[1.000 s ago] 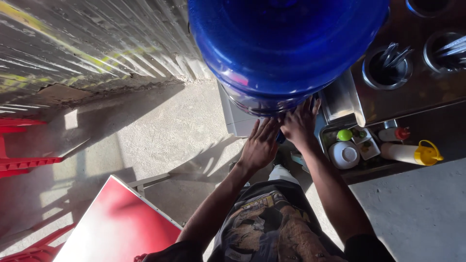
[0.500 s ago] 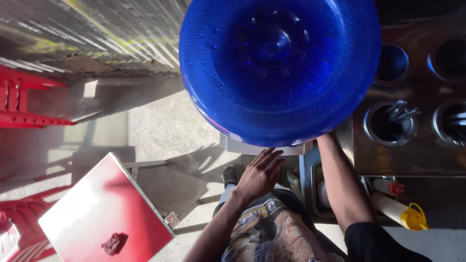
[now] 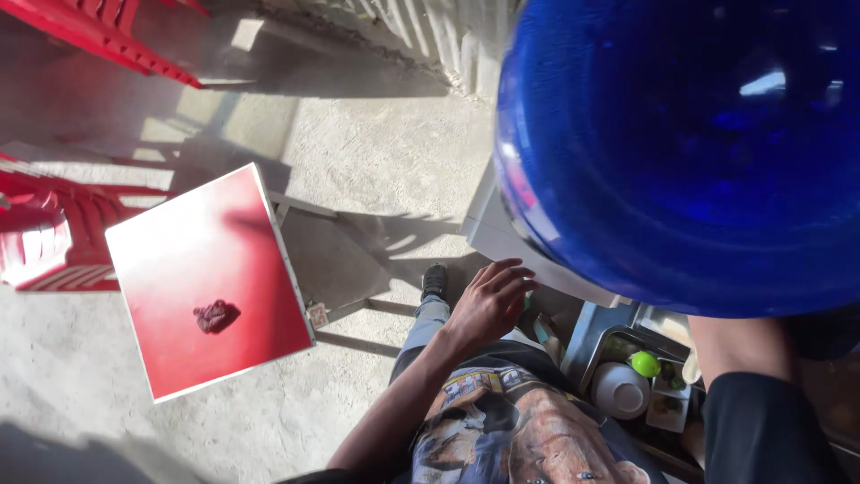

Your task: Washing a cleaning cloth in a sink and using it to wipe down bar counters and a water dispenser.

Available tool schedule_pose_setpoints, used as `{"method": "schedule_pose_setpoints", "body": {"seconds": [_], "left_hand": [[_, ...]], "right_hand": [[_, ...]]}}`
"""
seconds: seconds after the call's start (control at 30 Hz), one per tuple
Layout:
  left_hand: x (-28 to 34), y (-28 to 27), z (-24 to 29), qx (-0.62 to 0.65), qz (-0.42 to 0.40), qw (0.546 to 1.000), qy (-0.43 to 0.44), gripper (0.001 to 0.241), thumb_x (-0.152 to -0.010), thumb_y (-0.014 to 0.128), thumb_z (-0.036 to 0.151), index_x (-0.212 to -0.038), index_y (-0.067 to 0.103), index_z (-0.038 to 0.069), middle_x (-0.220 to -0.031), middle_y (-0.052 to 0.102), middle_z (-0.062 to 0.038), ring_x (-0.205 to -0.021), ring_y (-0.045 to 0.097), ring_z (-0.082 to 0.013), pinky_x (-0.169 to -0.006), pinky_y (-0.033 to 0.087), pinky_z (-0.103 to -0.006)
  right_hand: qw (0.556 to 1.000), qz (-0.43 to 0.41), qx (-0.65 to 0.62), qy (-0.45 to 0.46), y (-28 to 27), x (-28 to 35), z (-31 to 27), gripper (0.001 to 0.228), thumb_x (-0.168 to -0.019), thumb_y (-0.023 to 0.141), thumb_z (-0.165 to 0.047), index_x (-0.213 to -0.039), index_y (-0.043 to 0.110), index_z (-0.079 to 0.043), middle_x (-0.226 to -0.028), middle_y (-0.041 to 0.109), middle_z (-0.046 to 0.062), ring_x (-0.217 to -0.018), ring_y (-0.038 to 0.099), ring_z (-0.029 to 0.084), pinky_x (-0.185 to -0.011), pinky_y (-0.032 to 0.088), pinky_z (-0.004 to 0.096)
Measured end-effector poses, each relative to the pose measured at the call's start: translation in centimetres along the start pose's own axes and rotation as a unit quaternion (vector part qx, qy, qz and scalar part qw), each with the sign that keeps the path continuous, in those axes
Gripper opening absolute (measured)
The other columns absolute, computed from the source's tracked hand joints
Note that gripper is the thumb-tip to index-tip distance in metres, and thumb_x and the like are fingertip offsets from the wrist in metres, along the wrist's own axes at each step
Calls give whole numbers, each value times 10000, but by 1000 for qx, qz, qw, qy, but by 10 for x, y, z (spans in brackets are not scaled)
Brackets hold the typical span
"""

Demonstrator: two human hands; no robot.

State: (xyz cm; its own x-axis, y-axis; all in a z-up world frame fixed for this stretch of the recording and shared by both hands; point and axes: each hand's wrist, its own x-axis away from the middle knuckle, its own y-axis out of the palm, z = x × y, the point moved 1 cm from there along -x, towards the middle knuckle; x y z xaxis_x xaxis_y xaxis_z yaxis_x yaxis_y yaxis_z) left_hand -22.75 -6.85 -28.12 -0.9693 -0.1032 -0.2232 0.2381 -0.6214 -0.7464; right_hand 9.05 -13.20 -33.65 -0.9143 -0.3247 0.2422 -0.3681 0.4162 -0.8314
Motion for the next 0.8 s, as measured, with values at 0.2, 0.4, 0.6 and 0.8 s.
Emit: {"method": "schedule_pose_setpoints", "body": {"seconds": [0.2,0.4,0.6,0.8], "left_hand": [[13,-17,-15,-3,1,1000,-18,359,-867,709,60,-1215,712,148,-1331,662,-49,-1385,524,-274,-1153,454,-453],[43,-31,-51,6,30,999,-17,297,-913,678,94,-1202,716,152,-1344,661,-43,-1380,534,-268,-1170,439,-447],[84,-52,-82,33,16,999,-33,266,-928,657,98,-1185,717,124,-1357,656,-64,-1367,527,-279,-1155,429,-466],[126,-81,-113,39,-4,999,-22,264,-938,665,119,-1198,711,120,-1339,661,-80,-1325,552,-274,-1139,448,-459]], "right_hand": [[1000,-17,22,11,-75,78,-117,537,-1042,567,-395,-1451,524,-48,-1351,596,246,-1189,590,408,-982,503,540],[997,16,28,70,-114,157,-128,533,-1065,547,-399,-1459,527,-42,-1335,605,265,-1146,612,433,-936,528,548],[989,45,30,136,-39,179,-18,529,-1088,527,-403,-1468,530,-35,-1319,614,285,-1103,635,458,-891,553,557],[976,99,167,98,46,194,122,353,-1160,539,-322,-1335,719,-73,-1190,700,311,-1011,683,497,-847,565,567]]}}
